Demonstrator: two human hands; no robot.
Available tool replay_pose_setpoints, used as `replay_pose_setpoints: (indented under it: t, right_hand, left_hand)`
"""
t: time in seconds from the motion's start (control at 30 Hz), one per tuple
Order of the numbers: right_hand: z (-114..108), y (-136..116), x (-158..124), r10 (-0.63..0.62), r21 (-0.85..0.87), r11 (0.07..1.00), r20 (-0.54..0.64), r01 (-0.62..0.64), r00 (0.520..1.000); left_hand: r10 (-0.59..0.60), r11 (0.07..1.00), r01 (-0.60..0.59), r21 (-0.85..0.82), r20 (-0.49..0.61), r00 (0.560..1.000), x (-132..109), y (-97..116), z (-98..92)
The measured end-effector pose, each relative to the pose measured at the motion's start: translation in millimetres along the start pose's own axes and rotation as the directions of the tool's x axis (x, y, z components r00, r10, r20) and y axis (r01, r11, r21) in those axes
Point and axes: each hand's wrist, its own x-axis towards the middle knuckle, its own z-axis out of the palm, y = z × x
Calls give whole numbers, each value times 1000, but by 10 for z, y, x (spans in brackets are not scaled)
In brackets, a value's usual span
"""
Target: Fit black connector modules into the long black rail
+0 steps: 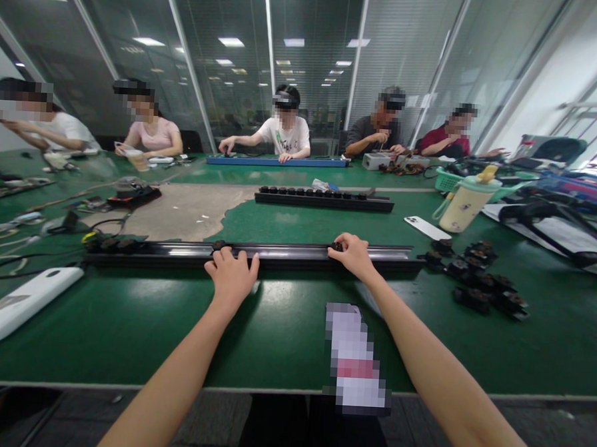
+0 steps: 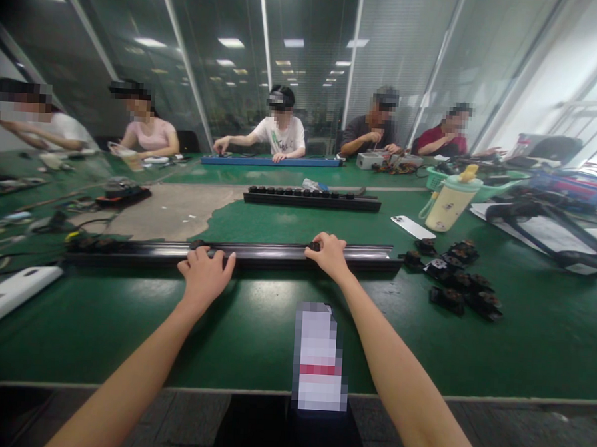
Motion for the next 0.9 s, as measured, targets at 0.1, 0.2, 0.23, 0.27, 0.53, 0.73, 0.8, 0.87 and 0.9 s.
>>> replay_pose_setpoints:
  t: [0.1,0.2,0.23,0.27,0.53,0.73,0.8,0.87,0.9]
  right_hand:
    - [-6,-2,2,4,-7,1000,3,-4,1000]
    - [-9,-1,4,2,-6,1000,2,-2,1000]
    - [-9,-2,4,1,-4,1000,-1,-1,1000]
    - [-10,-2,5,1,-3,1000,-4,-1,1000]
    - [-18,-7,8,8,20,1000,-4,-8,1000]
    - [-17,2,1,12,-1,1000,3,-12,1000]
    - [-13,4,4,8,-23,1000,12,-7,1000]
    - [-10,5,14,0,-42,999,28,1,1000]
    - [-11,5,23,-1,-52,999,41,3,999]
  left_hand:
    - [-2,1000,2,-7,5,1000,5,-3,7]
    - [-4,1000,4,-6,14,1000,9,-4,9]
    - [-4,1000,4,-4,14,1000,9,-4,9]
    - [-3,1000,3,-2,14,1000,8,-4,8]
    - [-5,1000,5,-3,13,1000,2,-2,-6]
    - [2,1000,-2,4,5,1000,4,-8,9]
    - [2,1000,-2,5,7,1000,5,-10,15]
    - [2,1000,-2,6,6,1000,3,-11,19]
    - [2,1000,-2,5,4,1000,2,-11,20]
